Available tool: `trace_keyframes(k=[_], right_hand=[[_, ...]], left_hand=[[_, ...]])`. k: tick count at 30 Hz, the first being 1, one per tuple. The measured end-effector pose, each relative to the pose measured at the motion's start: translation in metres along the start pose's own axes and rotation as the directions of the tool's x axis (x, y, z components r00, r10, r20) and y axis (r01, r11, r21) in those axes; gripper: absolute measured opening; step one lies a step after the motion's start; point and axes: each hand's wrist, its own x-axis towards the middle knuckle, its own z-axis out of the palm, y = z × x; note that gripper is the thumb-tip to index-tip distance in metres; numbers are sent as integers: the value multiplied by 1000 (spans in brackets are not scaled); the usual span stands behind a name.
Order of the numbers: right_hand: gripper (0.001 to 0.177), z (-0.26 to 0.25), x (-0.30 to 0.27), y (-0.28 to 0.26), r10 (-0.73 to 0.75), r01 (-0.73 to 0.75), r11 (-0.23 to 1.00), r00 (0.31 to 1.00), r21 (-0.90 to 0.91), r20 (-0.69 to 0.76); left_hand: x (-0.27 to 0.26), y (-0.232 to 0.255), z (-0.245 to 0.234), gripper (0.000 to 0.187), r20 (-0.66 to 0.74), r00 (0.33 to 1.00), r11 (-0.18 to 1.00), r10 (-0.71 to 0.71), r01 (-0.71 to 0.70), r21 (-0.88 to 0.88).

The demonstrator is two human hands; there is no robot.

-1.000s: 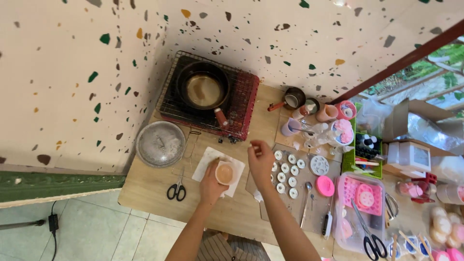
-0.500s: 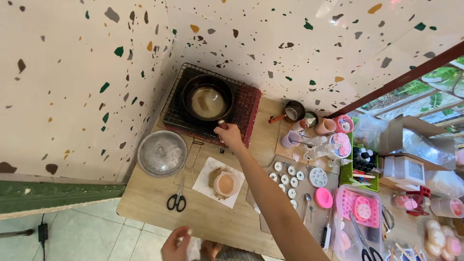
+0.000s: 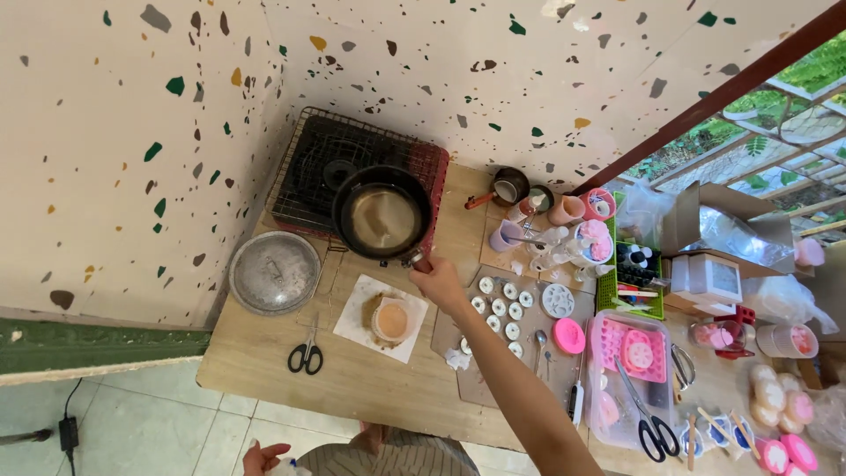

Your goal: Mix wax, fragrance, and dye in a cup and use an electric frother or stirrer.

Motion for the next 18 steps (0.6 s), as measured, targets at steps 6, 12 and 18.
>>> trace_keyframes(k=[6, 12, 18], right_hand=[[22, -30, -65, 19, 119, -118, 991, 993, -65, 13], [20, -35, -102, 51, 154, -160, 981, 986, -113, -57], [21, -34, -114, 92, 85, -103, 988, 984, -112, -158]], left_hand=[[-80, 129, 84, 47, -5, 494, 410, 870, -716, 565], [-125, 198, 113, 28, -333, 943, 968, -27, -58, -243], [-137, 216, 119, 30, -281, 959, 968, 37, -103, -227]])
